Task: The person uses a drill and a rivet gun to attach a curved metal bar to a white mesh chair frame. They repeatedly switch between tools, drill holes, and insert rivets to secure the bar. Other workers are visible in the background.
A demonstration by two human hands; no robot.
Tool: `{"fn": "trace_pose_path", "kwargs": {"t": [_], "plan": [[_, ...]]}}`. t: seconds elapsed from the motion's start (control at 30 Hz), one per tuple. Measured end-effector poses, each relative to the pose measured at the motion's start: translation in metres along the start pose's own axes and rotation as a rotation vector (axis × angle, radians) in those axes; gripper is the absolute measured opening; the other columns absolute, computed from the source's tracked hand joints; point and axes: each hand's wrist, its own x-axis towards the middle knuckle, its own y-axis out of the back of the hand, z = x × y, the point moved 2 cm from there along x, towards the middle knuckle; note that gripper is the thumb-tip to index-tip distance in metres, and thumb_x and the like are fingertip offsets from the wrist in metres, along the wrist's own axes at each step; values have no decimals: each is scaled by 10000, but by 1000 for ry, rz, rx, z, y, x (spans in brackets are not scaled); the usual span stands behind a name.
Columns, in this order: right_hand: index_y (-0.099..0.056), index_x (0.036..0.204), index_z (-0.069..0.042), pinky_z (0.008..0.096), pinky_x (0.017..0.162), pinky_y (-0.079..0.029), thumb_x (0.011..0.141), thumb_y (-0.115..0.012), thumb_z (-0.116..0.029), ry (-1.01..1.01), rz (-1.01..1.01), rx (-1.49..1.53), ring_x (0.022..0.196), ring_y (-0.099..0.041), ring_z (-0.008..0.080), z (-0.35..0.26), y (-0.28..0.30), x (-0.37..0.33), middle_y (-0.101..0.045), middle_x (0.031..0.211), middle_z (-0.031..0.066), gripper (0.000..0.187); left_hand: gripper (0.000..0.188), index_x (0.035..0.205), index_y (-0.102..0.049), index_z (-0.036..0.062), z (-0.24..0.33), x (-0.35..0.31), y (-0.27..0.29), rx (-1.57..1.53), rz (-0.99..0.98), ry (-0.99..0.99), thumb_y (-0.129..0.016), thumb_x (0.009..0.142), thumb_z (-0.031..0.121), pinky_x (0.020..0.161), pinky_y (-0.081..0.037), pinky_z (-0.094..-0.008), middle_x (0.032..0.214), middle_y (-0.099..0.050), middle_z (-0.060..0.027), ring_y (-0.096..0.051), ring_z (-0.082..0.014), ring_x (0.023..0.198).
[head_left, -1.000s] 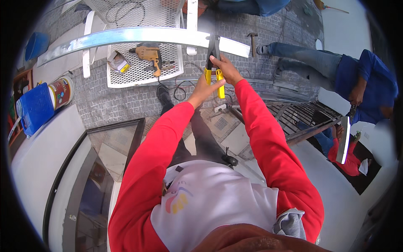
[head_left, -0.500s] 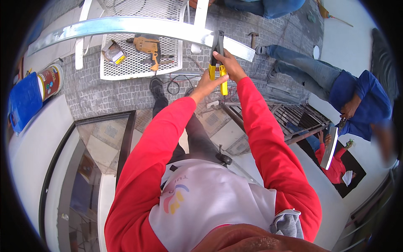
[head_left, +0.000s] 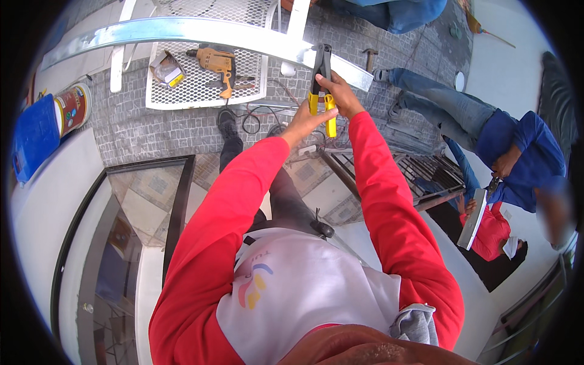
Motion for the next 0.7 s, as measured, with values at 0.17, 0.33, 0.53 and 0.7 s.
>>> {"fn": "trace_pose_path", "kwargs": {"t": [0.17, 0.33, 0.53, 0.7], "plan": [[-560, 1379, 2, 371, 987, -462, 1000, -664, -359, -59, -19, -16, 1110, -583, 209, -4, 0, 1, -640, 1199, 89, 533, 945, 1506, -398, 0, 0, 0, -5, -4, 43, 12, -754, 855, 585, 1138, -381, -414, 1429, -533, -181, -494, -281, 1376], [-559, 1354, 15, 379, 983, -466, 1013, -632, -333, -78, 11, -262, 1106, -592, 225, -17, 3, 7, -640, 1190, 108, 493, 834, 1476, -464, 19, -1, -7, -15, -91, 51, 53, -718, 899, 566, 1096, -416, -393, 1400, -573, -148, -531, -247, 1337], [-525, 1361, 10, 408, 962, -493, 1025, -606, -329, -68, 67, -164, 1123, -608, 259, -9, -8, 6, -632, 1215, 139, 483, 757, 1424, -527, 26, -19, 3, -9, 67, 130, 62, -752, 898, 522, 1038, -471, -386, 1322, -644, -153, -621, -250, 1230], [-535, 1343, 7, 426, 940, -504, 1009, -620, -382, -66, 135, -307, 1124, -640, 276, 5, -12, 12, -656, 1192, 151, 519, 721, 1490, -454, 34, -26, 3, -10, -27, 54, 3, -705, 955, 446, 1035, -476, -372, 1350, -613, -133, -601, -220, 1239]]}}
